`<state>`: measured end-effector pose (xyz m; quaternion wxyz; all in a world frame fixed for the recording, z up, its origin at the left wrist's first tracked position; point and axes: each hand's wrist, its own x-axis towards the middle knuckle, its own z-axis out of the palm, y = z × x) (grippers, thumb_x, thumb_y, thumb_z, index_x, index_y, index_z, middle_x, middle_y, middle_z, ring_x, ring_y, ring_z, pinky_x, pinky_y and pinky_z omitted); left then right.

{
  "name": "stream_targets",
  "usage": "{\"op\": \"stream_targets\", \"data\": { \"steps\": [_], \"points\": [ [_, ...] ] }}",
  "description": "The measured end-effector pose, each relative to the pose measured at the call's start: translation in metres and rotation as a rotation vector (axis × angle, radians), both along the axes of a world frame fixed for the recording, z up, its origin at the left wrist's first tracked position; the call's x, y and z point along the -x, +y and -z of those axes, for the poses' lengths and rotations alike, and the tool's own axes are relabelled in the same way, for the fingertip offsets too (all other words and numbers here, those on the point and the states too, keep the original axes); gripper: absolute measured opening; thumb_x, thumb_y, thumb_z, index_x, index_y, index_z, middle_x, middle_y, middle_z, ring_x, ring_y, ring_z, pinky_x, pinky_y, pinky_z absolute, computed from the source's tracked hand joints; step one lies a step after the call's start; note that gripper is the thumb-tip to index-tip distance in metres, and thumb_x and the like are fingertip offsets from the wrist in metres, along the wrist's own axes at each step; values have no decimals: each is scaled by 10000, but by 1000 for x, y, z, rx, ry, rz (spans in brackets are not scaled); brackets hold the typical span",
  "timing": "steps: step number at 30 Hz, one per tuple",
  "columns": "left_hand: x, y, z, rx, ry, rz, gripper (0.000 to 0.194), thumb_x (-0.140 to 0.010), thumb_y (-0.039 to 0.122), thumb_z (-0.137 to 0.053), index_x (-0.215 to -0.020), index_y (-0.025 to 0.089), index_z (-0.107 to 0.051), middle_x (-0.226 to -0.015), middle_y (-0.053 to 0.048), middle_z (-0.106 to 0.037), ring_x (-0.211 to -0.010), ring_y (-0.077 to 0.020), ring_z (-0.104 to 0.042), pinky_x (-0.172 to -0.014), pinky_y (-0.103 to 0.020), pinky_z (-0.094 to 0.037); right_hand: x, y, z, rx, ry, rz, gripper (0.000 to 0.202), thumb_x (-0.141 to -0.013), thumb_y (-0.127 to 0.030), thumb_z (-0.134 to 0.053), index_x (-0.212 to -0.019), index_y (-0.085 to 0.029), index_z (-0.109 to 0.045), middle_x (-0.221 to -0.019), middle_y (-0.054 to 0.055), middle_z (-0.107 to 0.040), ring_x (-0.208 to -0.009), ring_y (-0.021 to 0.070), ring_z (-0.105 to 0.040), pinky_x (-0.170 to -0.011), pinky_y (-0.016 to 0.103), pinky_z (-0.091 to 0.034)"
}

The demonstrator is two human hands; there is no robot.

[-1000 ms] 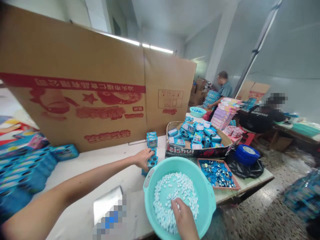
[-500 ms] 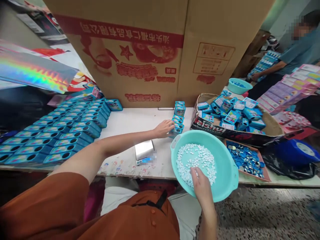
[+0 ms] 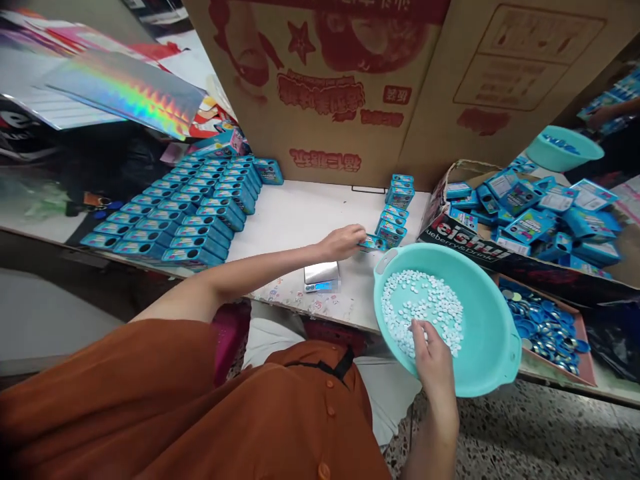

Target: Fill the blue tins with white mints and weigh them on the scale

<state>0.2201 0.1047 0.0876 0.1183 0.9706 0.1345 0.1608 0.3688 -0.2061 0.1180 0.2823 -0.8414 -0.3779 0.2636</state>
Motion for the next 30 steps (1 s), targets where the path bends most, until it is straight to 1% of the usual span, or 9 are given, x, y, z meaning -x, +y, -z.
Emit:
{"op": "stream_targets", "data": {
  "steps": [3,6,9,12,15,19,22,27,30],
  "points": [
    [40,-11,-15,124,-167,-154,74,-864,190,-519,-932,192,-491,-1042,-67,-544,-957,-175,-539,-798,-276,-453,0,0,0,14,3,2,459,-882,-621,-382,-848,-224,-609,-766,46,-642,-759,220,-577,-676,273,-398],
    [84,-24,-23,190,-315,-301,98,-874,229,-541,-885,204,-446,-982,-53,-531,-928,-168,-531,-792,-284,-460,-1,0,1,27,8,-8,458,-881,-618,-384,-879,-224,-617,-718,35,-618,-696,209,-552,-641,272,-384],
    [120,-37,-21,214,-397,-401,142,-867,228,-567,-868,212,-425,-995,-50,-530,-954,-165,-527,-801,-284,-458,-2,1,1,27,-1,-14,463,-872,-620,-399,-865,-217,-628,-703,41,-617,-658,205,-540,-599,270,-374],
    [142,-48,-11,230,-414,-464,169,-853,212,-588,-858,214,-418,-980,-43,-530,-954,-165,-530,-801,-283,-453,-3,3,0,35,4,-22,473,-862,-631,-413,-845,-213,-632,-709,46,-625,-653,206,-543,-566,267,-371],
    [150,-55,0,269,-402,-479,169,-848,201,-588,-854,213,-420,-959,-41,-531,-938,-167,-532,-790,-286,-455,-4,6,0,70,12,-13,473,-858,-643,-416,-840,-220,-625,-747,39,-635,-676,199,-546,-586,263,-383],
    [149,-55,10,314,-398,-485,154,-849,212,-584,-849,210,-429,-973,-49,-531,-939,-174,-537,-798,-301,-469,-3,8,2,87,6,-1,464,-860,-640,-415,-834,-221,-614,-790,39,-647,-709,197,-549,-623,264,-388],
    [147,-54,17,345,-392,-475,155,-856,238,-582,-940,206,-456,-1000,-59,-532,-959,-185,-550,-823,-329,-492,-4,7,4,76,1,7,468,-858,-639,-418,-837,-215,-616,-792,47,-648,-708,198,-550,-620,267,-387],
    [156,-62,29,346,-423,-515,688,-740,385,-748,-1289,215,-371,-1254,-123,-481,-1177,-252,-507,-985,-421,-473,-5,6,5,47,-12,0,497,-841,-652,-431,-834,-197,-632,-757,63,-644,-667,199,-547,-577,269,-385],
    [168,-74,37,329,-499,-619,674,-767,383,-727,-1311,219,-366,-1258,-116,-495,-1187,-239,-509,-994,-407,-470,-6,7,6,51,-6,-2,502,-833,-660,-440,-829,-197,-634,-730,61,-639,-639,195,-541,-556,267,-377]
  ]
}}
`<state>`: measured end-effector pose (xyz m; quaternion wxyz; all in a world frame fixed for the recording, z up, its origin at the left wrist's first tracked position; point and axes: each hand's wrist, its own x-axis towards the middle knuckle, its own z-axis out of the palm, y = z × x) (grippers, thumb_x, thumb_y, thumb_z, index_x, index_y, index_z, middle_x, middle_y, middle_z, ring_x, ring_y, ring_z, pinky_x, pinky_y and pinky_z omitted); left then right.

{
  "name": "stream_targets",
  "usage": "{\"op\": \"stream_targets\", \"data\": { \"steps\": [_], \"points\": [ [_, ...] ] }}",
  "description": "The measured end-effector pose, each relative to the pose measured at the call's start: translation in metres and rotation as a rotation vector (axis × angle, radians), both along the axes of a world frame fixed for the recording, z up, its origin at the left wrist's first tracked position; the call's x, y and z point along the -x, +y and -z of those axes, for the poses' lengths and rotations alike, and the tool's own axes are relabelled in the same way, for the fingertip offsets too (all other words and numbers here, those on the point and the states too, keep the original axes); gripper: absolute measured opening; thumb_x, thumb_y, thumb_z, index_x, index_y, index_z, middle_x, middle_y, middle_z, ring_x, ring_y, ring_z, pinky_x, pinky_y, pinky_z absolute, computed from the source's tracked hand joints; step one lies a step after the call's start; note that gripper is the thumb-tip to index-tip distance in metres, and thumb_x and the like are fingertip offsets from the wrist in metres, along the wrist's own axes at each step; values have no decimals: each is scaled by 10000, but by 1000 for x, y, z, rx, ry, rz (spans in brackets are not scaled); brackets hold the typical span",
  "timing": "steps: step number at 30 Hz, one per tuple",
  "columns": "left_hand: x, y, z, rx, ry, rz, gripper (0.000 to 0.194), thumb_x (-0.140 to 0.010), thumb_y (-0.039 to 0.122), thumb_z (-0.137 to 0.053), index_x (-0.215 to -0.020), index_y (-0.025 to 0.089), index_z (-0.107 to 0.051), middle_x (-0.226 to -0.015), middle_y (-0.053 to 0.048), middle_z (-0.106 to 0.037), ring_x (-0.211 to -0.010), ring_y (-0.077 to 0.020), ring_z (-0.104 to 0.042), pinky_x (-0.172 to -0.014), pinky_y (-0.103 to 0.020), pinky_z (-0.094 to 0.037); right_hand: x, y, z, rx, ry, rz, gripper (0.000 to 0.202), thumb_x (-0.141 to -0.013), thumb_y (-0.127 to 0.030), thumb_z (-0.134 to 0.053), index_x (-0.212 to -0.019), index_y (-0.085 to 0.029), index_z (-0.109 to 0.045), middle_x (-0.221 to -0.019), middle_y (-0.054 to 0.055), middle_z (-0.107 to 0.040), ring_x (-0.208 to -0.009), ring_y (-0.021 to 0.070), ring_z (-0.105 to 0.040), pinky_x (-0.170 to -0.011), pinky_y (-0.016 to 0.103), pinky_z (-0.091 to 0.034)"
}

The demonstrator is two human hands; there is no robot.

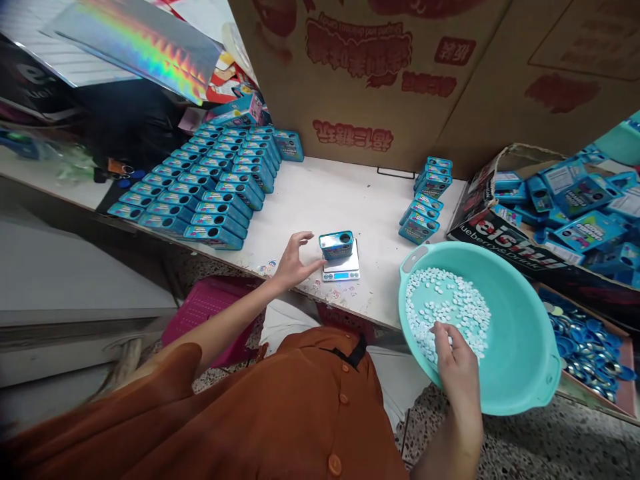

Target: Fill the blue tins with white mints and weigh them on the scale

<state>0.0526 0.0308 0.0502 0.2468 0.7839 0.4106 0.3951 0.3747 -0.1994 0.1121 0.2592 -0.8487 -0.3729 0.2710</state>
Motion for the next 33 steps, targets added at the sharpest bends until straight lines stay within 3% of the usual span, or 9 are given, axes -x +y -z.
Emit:
{"op": "stream_targets", "data": {
  "steps": [7,16,22,28,33],
  "points": [
    [29,-11,25,39,20,-274,380,-878,349,-583,-1202,194,-455,-1140,-98,-560,-1113,-223,-542,-965,-411,-469,0,6,0,-5,-14,-4,519,-821,-671,-436,-813,-193,-639,-672,49,-616,-612,188,-526,-547,267,-376],
    [39,-5,48,12,44,-338,246,-928,345,-493,-1117,189,-503,-1090,-102,-583,-1073,-225,-535,-954,-398,-457,-2,11,4,-31,25,1,494,-814,-661,-464,-788,-192,-617,-612,29,-559,-558,164,-464,-513,265,-344],
    [38,-6,50,3,50,-347,230,-935,343,-480,-1103,190,-514,-1076,-94,-591,-1054,-221,-538,-949,-390,-454,3,17,2,-35,151,113,436,-817,-626,-519,-804,-194,-579,-559,-31,-434,-528,133,-398,-505,254,-318],
    [39,-6,49,15,44,-349,228,-937,354,-471,-1092,193,-519,-1072,-93,-597,-1052,-224,-542,-946,-392,-450,11,26,-5,-49,197,139,440,-800,-634,-546,-795,-194,-570,-580,-38,-411,-537,126,-387,-512,251,-322],
    [31,-7,35,5,20,-305,276,-910,391,-518,-1105,195,-517,-1085,-99,-596,-1074,-239,-537,-968,-420,-431,8,24,-7,-22,167,105,438,-812,-635,-525,-794,-200,-566,-575,-39,-406,-538,129,-383,-511,253,-313]
  ]
}}
